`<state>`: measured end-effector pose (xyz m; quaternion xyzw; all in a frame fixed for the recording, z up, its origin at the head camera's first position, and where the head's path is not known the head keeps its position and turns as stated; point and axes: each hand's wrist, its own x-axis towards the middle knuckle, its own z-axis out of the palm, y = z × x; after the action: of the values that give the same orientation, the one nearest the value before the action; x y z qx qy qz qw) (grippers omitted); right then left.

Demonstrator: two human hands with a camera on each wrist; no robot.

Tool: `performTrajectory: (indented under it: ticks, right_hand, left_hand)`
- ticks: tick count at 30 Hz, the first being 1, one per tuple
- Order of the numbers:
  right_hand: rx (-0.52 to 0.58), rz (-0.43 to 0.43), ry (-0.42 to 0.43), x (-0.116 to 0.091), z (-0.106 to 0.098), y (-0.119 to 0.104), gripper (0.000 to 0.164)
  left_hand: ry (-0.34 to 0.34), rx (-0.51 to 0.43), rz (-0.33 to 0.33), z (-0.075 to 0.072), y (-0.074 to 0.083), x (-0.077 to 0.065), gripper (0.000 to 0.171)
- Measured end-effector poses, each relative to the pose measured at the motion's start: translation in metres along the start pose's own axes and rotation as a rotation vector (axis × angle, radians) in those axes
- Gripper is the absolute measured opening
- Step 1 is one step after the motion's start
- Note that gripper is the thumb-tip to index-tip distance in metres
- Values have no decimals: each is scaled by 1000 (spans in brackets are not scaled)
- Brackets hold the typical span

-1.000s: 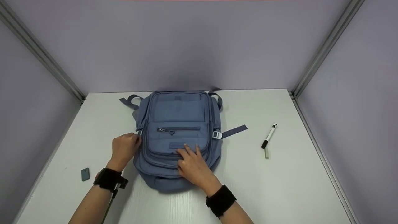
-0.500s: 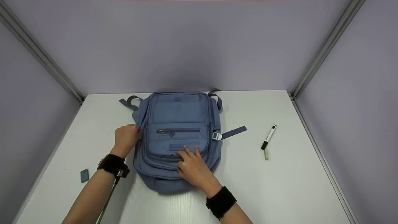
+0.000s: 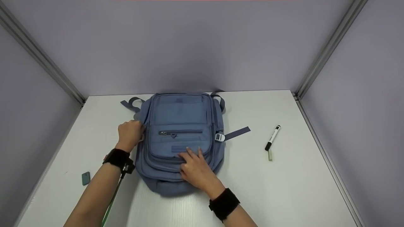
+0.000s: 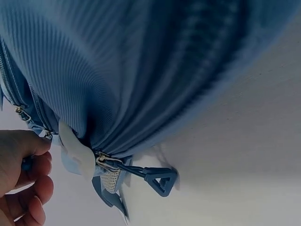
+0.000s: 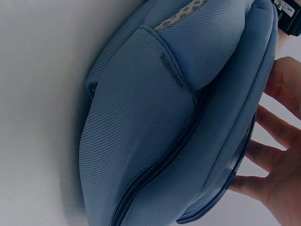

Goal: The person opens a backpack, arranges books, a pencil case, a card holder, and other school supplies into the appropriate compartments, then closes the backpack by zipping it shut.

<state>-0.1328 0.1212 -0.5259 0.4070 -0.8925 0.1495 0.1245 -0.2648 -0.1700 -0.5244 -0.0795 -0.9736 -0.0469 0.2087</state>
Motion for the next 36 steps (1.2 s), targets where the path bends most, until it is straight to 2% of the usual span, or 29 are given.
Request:
performTrajectory:
  ticks: [6,12,15,18,23,28,36]
  right_hand:
    - [7,-11,14,-1,0,1,4]
    - [22,-20,54,-2,3,3,5]
    - [23,-15,68,-4,5,4,5]
    - [29,3,64,-5,5,4,5]
    - [43,19,61,-5,4,5,8]
    - [46,0,82,-5,5,6,11]
    - [58,0,67,-5,3,8,12]
  left_hand:
    - [-46,7,-23,-3,3,4,21]
    - [-92,-52,-80,-3,4,4,12]
    - [-79,-82,-43,-3,3,2,11]
    - [-31,-84,14,-3,2,1,20]
    - [50,-72,67,-1,4,1,15]
    - [36,-103,102,1,5,1,16]
    - [26,-171,143,1,1,-2,5]
